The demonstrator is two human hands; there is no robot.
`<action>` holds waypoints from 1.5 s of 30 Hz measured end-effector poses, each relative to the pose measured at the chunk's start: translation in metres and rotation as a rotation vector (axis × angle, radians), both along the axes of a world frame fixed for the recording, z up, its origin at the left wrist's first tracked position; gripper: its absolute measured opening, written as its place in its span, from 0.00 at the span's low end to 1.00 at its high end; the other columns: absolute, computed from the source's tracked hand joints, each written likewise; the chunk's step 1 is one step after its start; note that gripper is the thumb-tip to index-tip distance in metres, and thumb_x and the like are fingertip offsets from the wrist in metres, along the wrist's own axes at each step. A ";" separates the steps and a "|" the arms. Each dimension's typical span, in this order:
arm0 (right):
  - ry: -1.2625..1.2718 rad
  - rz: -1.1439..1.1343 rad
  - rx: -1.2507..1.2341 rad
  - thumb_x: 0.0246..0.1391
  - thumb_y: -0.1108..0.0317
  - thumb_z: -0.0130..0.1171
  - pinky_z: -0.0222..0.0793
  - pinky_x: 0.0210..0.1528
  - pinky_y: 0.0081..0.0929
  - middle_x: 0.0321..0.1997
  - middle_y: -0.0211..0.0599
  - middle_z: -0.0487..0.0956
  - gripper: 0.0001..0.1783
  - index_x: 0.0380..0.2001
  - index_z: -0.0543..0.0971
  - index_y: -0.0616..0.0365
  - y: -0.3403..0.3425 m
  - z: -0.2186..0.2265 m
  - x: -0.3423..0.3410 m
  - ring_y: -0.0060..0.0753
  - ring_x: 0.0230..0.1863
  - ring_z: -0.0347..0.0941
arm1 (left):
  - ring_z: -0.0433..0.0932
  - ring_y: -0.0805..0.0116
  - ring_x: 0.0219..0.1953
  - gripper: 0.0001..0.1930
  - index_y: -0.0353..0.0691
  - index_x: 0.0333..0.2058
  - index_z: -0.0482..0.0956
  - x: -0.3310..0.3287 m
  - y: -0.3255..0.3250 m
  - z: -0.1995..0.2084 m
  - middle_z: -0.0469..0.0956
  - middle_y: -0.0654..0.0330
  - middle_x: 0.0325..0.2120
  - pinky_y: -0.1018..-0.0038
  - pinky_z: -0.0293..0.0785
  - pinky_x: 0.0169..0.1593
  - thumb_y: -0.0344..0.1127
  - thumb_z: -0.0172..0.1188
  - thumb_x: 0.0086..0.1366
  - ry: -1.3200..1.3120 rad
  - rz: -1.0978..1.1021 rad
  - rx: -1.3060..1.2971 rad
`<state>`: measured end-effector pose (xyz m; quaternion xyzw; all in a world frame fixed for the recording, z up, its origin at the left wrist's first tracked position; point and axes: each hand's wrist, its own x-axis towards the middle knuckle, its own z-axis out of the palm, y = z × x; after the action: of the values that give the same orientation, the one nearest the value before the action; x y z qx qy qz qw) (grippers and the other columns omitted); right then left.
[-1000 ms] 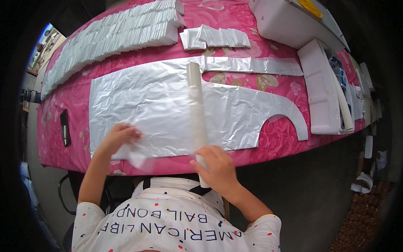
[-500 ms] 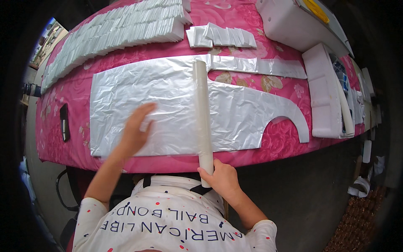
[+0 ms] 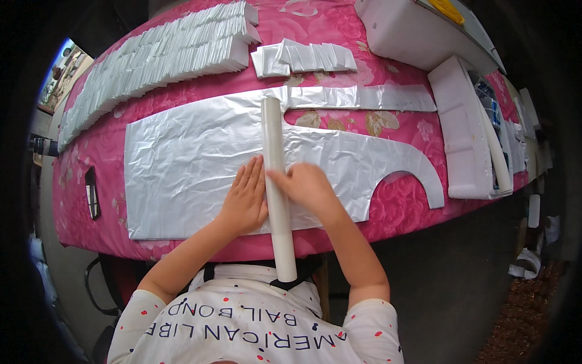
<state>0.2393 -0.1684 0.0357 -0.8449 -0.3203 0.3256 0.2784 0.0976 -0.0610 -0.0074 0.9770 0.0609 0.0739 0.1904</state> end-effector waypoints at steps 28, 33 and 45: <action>-0.542 0.083 0.977 0.60 0.72 0.40 0.61 0.58 0.26 0.54 0.38 0.71 0.18 0.52 0.69 0.62 0.067 0.012 0.105 0.30 0.54 0.67 | 0.44 0.48 0.65 0.35 0.22 0.58 0.50 0.001 0.000 0.001 0.47 0.39 0.61 0.60 0.37 0.66 0.38 0.42 0.54 0.025 -0.025 0.048; 0.222 0.148 0.777 0.56 0.67 0.43 0.66 0.37 0.37 0.29 0.55 0.75 0.18 0.47 0.71 0.64 0.172 -0.007 -0.123 0.45 0.31 0.74 | 0.44 0.49 0.66 0.34 0.22 0.58 0.51 -0.003 0.002 -0.020 0.47 0.39 0.62 0.59 0.39 0.66 0.36 0.43 0.54 -0.089 -0.014 0.131; 0.259 0.683 0.591 0.50 0.63 0.53 0.47 0.64 0.42 0.61 0.51 0.61 0.33 0.58 0.59 0.63 0.161 0.012 -0.182 0.53 0.64 0.52 | 0.39 0.49 0.66 0.34 0.20 0.57 0.50 -0.003 0.002 -0.014 0.46 0.38 0.61 0.59 0.37 0.66 0.35 0.44 0.54 -0.078 0.005 -0.006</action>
<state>0.0577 -0.0073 0.0477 -0.5282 -0.6217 0.3961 0.4214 0.0942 -0.0593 -0.0217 0.9727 0.0559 0.1123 0.1954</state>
